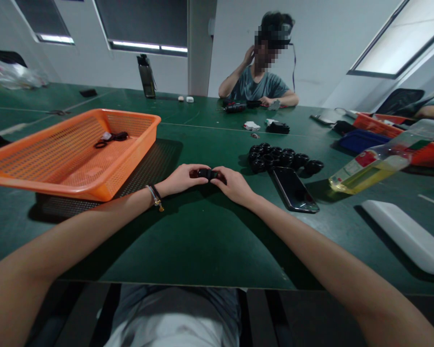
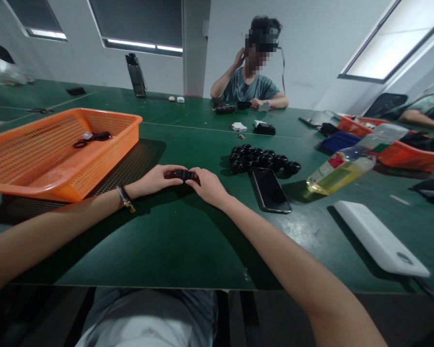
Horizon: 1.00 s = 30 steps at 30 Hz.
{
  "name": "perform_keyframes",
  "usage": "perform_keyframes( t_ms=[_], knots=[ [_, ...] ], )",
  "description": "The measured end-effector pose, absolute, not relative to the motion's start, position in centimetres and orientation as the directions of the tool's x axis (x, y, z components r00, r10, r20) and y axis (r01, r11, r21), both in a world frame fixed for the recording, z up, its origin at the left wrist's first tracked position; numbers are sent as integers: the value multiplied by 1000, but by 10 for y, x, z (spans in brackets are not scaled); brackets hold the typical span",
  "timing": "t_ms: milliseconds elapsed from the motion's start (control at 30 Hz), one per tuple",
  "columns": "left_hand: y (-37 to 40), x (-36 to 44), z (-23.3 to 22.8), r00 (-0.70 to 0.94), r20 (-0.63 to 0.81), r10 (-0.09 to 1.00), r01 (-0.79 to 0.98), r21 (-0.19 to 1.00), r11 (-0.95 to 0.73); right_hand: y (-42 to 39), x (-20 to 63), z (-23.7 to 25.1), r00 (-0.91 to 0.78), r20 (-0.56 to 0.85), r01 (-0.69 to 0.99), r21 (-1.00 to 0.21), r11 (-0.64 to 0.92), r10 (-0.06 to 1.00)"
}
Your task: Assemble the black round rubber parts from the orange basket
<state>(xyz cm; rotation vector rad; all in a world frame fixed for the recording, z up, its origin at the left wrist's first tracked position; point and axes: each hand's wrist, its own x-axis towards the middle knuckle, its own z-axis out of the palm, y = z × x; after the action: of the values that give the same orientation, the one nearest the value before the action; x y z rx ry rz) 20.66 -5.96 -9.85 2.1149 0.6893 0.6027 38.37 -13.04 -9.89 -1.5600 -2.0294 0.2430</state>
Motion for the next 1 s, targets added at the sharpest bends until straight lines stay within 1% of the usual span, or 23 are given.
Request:
perform_keyframes(
  t_ms=[167, 800, 1000],
  knots=[
    [-60, 207, -98, 738, 181, 650, 264, 810, -524, -129, 384, -102, -165, 334, 831, -460, 313, 928],
    [-62, 207, -96, 739, 167, 652, 277, 807, -521, -129, 384, -100, -169, 312, 838, -454, 303, 935],
    [-62, 208, -96, 739, 168, 653, 270, 814, -514, -129, 383, -100, -167, 300, 854, -432, 290, 939]
  ],
)
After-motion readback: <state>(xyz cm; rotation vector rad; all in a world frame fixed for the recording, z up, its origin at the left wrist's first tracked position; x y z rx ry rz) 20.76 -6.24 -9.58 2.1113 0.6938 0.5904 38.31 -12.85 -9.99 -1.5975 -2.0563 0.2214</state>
